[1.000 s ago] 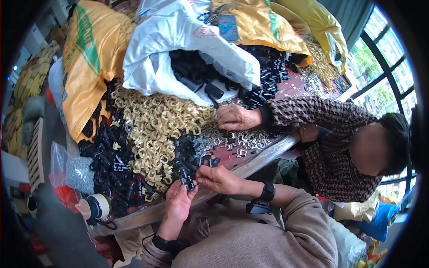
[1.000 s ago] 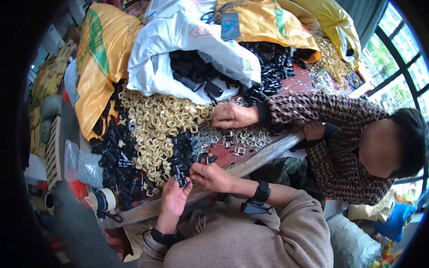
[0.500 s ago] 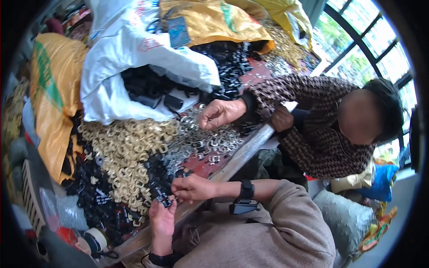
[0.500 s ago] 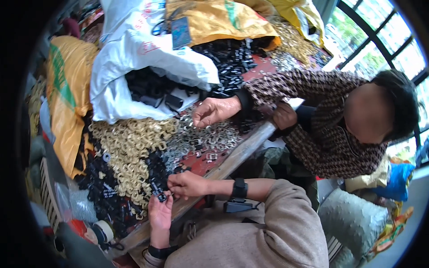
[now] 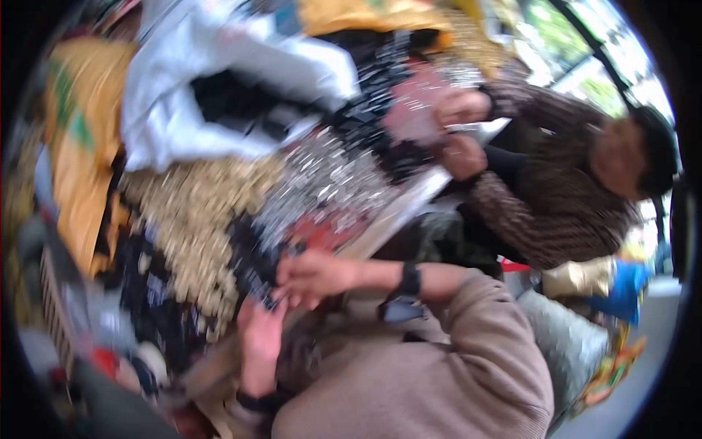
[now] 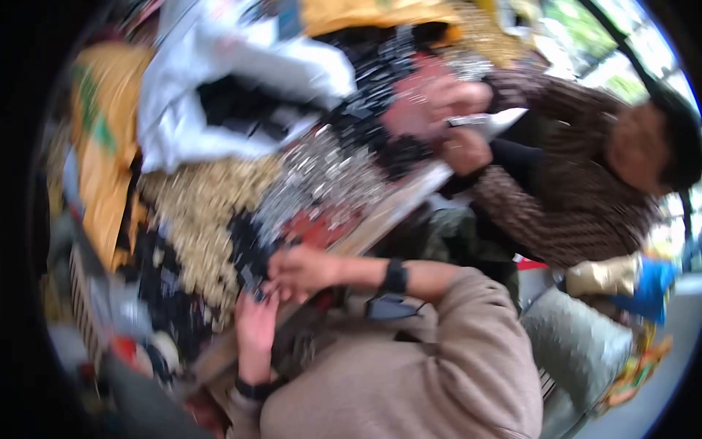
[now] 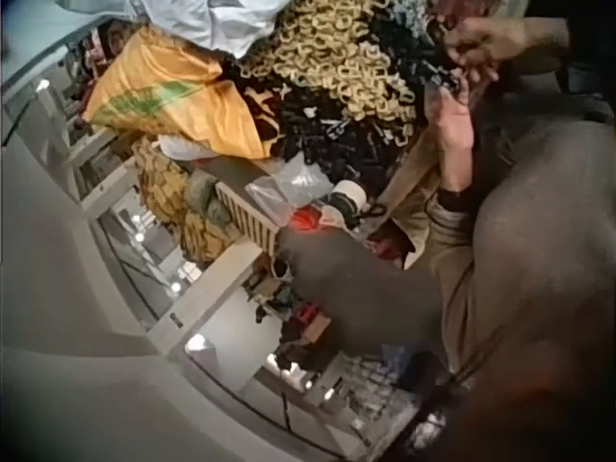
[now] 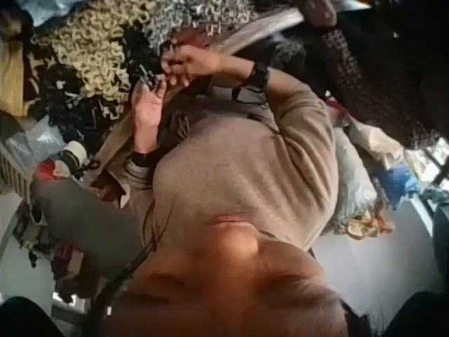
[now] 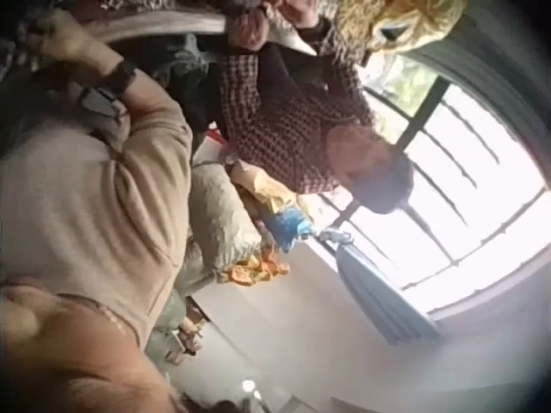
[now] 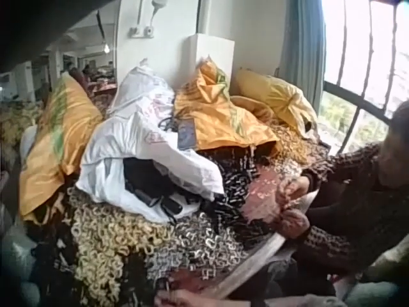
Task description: The person assembles components by hand, picking up a black plastic part and a tan plastic clip from the table. They press the clip onto the part, then pick up and attach a metal ring before setting the completed assembly back onto the work surface.
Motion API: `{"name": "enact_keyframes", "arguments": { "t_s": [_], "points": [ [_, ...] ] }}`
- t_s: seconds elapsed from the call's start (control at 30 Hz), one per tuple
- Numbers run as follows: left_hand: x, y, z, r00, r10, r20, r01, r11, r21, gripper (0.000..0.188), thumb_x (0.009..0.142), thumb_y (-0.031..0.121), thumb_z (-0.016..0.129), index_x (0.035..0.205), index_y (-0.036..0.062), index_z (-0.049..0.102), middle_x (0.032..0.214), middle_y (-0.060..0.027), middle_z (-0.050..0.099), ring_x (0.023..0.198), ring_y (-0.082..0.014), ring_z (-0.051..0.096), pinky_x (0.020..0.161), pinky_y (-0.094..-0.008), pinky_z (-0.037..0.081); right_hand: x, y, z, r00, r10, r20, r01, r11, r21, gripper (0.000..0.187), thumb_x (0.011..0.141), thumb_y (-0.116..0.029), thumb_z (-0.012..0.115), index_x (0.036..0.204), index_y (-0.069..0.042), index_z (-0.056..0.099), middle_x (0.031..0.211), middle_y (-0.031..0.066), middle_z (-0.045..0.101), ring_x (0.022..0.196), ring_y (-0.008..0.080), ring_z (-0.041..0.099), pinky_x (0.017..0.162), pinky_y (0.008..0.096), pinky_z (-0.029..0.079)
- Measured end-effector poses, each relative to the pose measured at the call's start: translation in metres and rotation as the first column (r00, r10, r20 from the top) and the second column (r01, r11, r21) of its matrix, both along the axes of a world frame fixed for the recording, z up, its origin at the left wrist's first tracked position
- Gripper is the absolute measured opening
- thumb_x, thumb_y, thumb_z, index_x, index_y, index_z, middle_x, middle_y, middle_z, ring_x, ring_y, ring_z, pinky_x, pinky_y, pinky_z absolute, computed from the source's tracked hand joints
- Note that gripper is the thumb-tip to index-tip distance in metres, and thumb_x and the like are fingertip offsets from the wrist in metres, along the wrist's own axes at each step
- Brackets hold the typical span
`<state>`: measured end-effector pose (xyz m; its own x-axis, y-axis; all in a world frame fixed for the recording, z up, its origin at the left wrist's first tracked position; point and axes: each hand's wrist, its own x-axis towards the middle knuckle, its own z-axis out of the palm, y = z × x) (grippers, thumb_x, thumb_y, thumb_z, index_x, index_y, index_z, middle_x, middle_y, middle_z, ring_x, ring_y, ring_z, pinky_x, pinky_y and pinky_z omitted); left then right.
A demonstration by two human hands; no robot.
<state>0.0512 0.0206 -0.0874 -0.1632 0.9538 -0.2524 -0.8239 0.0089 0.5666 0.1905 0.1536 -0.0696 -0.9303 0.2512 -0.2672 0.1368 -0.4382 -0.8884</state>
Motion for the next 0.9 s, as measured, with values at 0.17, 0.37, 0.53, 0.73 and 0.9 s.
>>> {"name": "enact_keyframes", "arguments": {
  "t_s": [0.17, 0.37, 0.53, 0.73, 0.9],
  "points": [
    [0.005, 0.003, 0.013, 1.000, 0.001, 0.016, 0.000, 0.999, -0.054, 0.021, 0.084, 0.010, 0.049, 0.103, 0.0007, 0.048, 0.098, -0.0103, 0.055, 0.091, -0.0207, 0.054, 0.080, -0.0309, 0.045, 0.012, 0.008, 0.005, 0.990, 0.029, 0.137, -0.023, 0.998, -0.051, 0.009, 0.087, -0.013, 0.046, 0.087, -0.004, 0.047, 0.073, 0.0071, 0.060, 0.052, 0.0100, 0.056, 0.047, 0.0195, 0.044],
    [-0.009, -0.007, -0.004, 0.998, -0.033, 0.052, 0.038, 0.995, -0.097, 0.024, 0.082, 0.014, 0.053, 0.103, 0.0017, 0.050, 0.096, -0.0121, 0.057, 0.088, -0.0214, 0.056, 0.077, -0.0295, 0.047, -0.004, 0.008, -0.005, 0.994, 0.043, 0.102, -0.023, 0.982, -0.187, 0.012, 0.086, -0.017, 0.048, 0.086, -0.005, 0.047, 0.072, 0.0051, 0.059, 0.054, 0.0094, 0.055, 0.049, 0.0182, 0.042],
    [-0.011, -0.006, -0.003, 0.995, -0.057, 0.084, 0.069, 0.986, -0.149, 0.023, 0.082, 0.013, 0.054, 0.102, 0.0032, 0.052, 0.093, -0.0081, 0.058, 0.083, -0.0188, 0.058, 0.073, -0.0261, 0.047, -0.009, 0.002, -0.007, 1.000, -0.012, 0.000, 0.012, 0.996, -0.089, 0.013, 0.085, -0.018, 0.051, 0.083, -0.005, 0.049, 0.074, 0.0025, 0.055, 0.062, 0.0089, 0.053, 0.056, 0.0193, 0.041],
    [-0.010, -0.007, 0.004, 0.987, -0.143, 0.070, 0.153, 0.974, -0.168, 0.024, 0.082, 0.013, 0.055, 0.103, 0.0031, 0.052, 0.095, -0.0065, 0.058, 0.083, -0.0184, 0.059, 0.073, -0.0252, 0.048, -0.005, 0.000, 0.004, 0.993, -0.009, -0.119, 0.075, 0.821, 0.567, 0.011, 0.082, -0.014, 0.054, 0.080, -0.004, 0.051, 0.076, 0.0029, 0.050, 0.072, 0.0138, 0.050, 0.061, 0.0263, 0.041],
    [0.000, -0.011, 0.010, 0.982, -0.184, 0.036, 0.188, 0.969, -0.161, 0.025, 0.082, 0.013, 0.055, 0.105, 0.0032, 0.052, 0.097, -0.0054, 0.058, 0.084, -0.0168, 0.059, 0.072, -0.0238, 0.048, -0.001, -0.014, 0.016, 0.966, -0.001, -0.258, 0.216, 0.549, 0.808, 0.007, 0.077, -0.007, 0.056, 0.078, -0.003, 0.050, 0.075, 0.0070, 0.047, 0.070, 0.0213, 0.050, 0.059, 0.0302, 0.042]
  ]
}}
